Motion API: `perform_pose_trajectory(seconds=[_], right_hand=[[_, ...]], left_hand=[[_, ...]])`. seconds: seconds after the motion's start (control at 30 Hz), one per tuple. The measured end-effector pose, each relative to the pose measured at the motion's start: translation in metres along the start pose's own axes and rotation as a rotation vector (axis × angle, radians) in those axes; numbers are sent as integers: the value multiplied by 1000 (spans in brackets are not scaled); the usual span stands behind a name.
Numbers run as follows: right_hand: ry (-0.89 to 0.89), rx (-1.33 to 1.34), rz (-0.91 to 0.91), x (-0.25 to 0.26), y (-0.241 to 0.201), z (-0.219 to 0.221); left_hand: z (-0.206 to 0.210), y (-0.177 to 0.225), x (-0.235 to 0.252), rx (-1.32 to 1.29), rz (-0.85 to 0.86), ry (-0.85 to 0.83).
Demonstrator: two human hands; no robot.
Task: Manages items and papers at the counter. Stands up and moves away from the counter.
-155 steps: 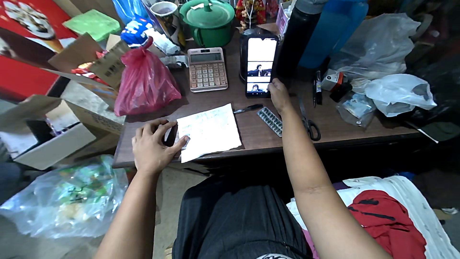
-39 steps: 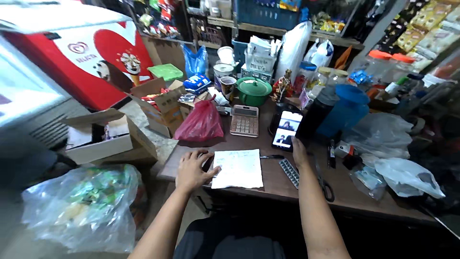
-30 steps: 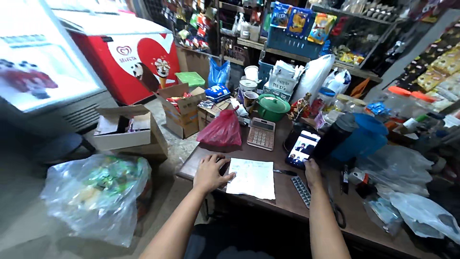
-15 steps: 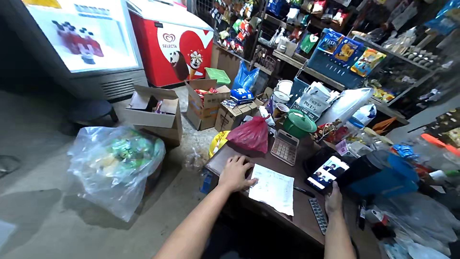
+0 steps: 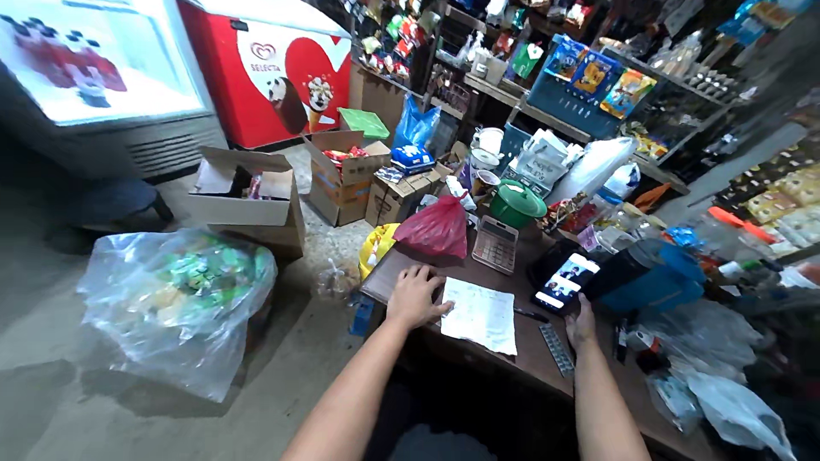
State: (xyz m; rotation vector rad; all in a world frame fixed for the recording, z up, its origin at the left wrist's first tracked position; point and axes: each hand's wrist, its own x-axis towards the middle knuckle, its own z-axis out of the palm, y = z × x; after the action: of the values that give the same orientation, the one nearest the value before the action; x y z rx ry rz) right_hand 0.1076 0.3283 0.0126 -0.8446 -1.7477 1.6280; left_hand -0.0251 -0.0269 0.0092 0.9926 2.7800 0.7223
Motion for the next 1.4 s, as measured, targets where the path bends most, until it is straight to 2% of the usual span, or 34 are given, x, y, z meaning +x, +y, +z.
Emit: perform_pose_trajectory(seconds=[0.2,0.23,0.3,0.4,0.5,0.67,0.77,0.9,1.0,1.07,1.13,1.23,1.33,1.4], right_hand=[[33,104,37,3,5,-8],[41,71,65,1,5,-11],[46,-156,83,-4,1,-21],[30,-606,-66,-28,-12,-39],[-49,-849,-193,-61,-19,-50],[-199,-988,-413,-97,11,-50],[-234,-1002,-558,-95,19,-31],[-353,-1121,-610,-78,9,9],[-433,-1218,-577,-71,2,32],[-366,-1230,-581,-71,-7,26],[-183,-1256,-490,-81,-15,7],[45,-1332,-198,-100,-14,-42],[91,-1297,-22,-101,-11,-77],[117,-1182,-24,-99,-2,-90]], left_hand=[[14,-7,3,-17,57,106],[17,-9,4,-8,77,129],[20,-12,6,13,102,161],[21,-12,8,19,100,168],[19,-12,8,35,86,155],[19,-12,8,37,97,172],[20,-11,8,44,105,175],[18,-10,7,58,104,177],[18,-13,7,19,134,229],[19,-13,9,-18,143,255],[17,-12,8,-12,123,240],[15,-9,3,-12,97,140],[4,-5,4,-14,65,35],[-1,-2,2,-18,45,-6]])
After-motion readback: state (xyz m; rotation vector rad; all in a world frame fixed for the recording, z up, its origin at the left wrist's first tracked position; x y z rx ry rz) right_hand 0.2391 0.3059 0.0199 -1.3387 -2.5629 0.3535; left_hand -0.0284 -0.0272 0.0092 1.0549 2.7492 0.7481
